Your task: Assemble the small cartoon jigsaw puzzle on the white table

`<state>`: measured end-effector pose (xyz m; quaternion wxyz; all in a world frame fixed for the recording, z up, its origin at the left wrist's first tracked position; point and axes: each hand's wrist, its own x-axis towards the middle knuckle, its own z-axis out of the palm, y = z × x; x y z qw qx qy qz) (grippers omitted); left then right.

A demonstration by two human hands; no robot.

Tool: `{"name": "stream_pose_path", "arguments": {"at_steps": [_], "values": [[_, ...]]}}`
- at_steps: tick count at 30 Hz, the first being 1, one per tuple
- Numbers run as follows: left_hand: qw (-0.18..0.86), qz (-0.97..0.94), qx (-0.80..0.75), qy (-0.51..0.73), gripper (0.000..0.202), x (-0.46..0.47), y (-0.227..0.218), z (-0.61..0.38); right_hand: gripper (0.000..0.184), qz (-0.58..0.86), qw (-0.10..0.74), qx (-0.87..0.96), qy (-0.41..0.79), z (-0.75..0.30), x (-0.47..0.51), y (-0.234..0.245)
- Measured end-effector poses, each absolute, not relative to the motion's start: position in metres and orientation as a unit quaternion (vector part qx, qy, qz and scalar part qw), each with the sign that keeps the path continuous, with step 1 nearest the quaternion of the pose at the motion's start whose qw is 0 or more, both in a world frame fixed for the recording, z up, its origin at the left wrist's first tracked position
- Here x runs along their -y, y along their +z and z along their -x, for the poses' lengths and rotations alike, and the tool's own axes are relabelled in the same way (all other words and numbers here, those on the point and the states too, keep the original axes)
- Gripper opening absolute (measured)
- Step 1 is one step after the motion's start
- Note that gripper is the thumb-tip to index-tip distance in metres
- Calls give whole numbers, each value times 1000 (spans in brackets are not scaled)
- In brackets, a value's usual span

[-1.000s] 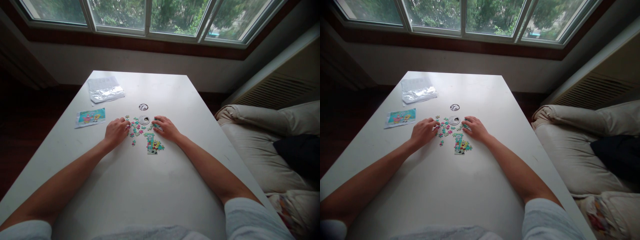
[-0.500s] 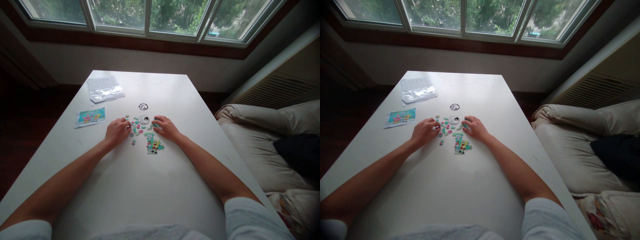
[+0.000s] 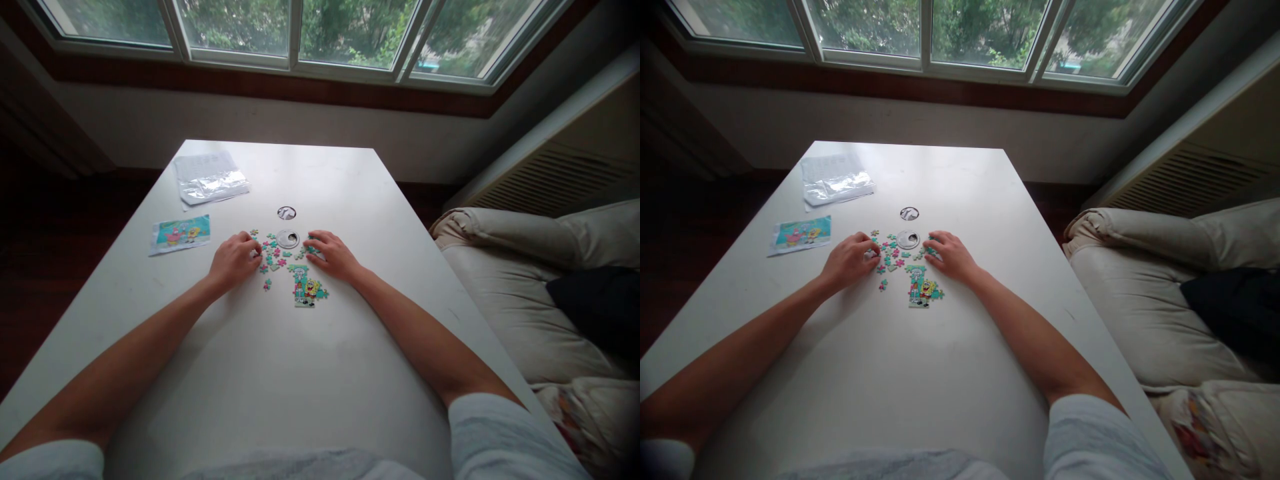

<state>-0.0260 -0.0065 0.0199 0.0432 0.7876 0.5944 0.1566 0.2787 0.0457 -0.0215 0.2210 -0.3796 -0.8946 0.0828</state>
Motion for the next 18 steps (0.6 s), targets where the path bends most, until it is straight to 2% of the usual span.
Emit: {"name": "stream_pose_path", "arguments": {"at_steps": [11, 18], "values": [[96, -784, -593, 155, 11, 6, 23, 23, 34, 375, 227, 894, 89, -279, -46, -22], [193, -753, -581, 240, 21, 21, 30, 3, 34, 377, 219, 897, 79, -279, -47, -23]]}}
